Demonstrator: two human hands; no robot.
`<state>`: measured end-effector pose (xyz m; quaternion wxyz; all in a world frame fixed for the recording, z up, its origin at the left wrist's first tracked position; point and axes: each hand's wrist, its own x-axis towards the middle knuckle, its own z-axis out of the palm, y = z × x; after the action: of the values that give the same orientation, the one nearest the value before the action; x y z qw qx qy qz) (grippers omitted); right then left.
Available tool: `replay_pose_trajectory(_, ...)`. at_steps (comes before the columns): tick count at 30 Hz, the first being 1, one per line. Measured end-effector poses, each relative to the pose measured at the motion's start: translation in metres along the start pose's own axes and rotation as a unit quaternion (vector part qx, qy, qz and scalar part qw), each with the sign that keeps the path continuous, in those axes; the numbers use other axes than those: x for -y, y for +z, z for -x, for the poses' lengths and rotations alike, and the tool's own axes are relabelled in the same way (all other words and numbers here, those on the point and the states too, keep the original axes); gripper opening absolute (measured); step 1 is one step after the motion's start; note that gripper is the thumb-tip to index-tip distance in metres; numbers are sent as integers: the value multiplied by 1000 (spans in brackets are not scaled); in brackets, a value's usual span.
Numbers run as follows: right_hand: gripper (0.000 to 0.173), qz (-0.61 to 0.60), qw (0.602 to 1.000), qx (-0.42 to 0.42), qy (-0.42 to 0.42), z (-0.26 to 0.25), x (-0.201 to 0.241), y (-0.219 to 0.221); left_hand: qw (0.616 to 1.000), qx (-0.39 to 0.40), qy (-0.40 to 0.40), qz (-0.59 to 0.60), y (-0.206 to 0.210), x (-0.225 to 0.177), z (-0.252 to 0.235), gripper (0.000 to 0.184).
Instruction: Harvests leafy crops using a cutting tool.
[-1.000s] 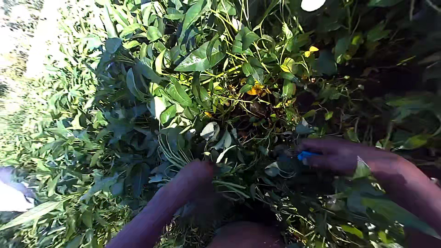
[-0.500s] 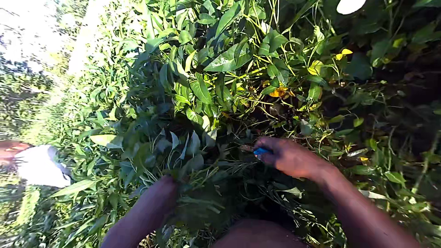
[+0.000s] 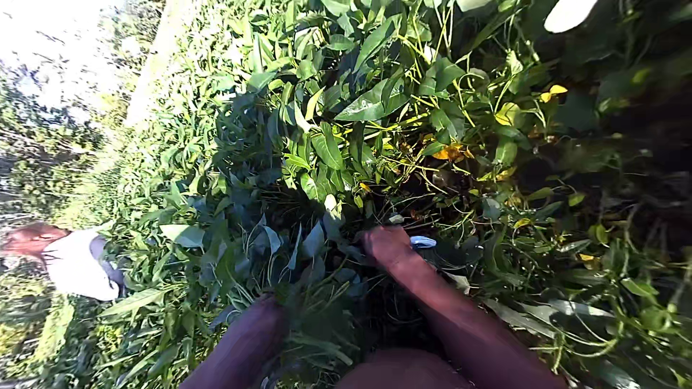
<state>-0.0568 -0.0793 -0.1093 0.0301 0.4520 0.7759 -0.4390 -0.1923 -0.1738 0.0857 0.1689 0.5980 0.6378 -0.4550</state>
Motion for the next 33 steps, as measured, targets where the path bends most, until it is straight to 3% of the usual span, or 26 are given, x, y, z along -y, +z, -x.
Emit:
replay_pose_trajectory(2, 23, -43, 999, 28, 2, -3, 4, 4, 1000, 3, -3, -10, -10, -12, 5, 37)
replay_pose_trajectory(4, 23, -43, 996, 72, 40, 8, 10, -9, 998, -34, 44, -26, 1, 1, 4, 34)
replay_pose_trajectory(6, 21, -8, 994, 76, 78, 23, 10, -28, 984, -140, 109, -3, 19, 24, 3, 31)
replay_pose_trajectory(9, 21, -8, 995, 43, 90, 39, -19, -45, 988, -141, 11, 63, 2, 37, 10, 41)
replay_pose_trajectory(12, 32, -184, 981, -48, 32, 46, -64, -48, 946, -240, -41, 216, -21, 35, 17, 39)
replay_pose_trajectory(14, 32, -391, 915, -80, -51, 55, -78, -50, 924, -279, -38, 257, -37, 28, 17, 37)
replay_pose_trajectory(17, 32, -609, 781, -33, -135, 82, -73, -62, 930, -262, -9, 257, -61, 2, 14, 41)
replay_pose_trajectory(19, 28, -661, 735, -38, -149, 95, -68, -76, 944, -235, 30, 229, -75, -18, 5, 40)
replay_pose_trajectory(21, 20, -706, 688, -67, -155, 106, -66, -89, 923, -266, 133, 244, -81, -39, -6, 35)
replay_pose_trajectory(24, 15, -759, 619, -108, -173, 119, -71, -96, 877, -255, 189, 360, -90, -74, -10, 37)
replay_pose_trajectory(27, 30, -809, 523, -191, -188, 136, -71, -105, 877, -220, 266, 335, -104, -88, -21, 42)
replay_pose_trajectory(29, 36, -822, 471, -265, -179, 153, -75, -116, 851, -220, 346, 328, -112, -97, -28, 46)
replay_pose_trajectory(33, 38, -800, 421, -397, -157, 191, -96, -138, 814, -271, 373, 352, -133, -81, -41, 50)
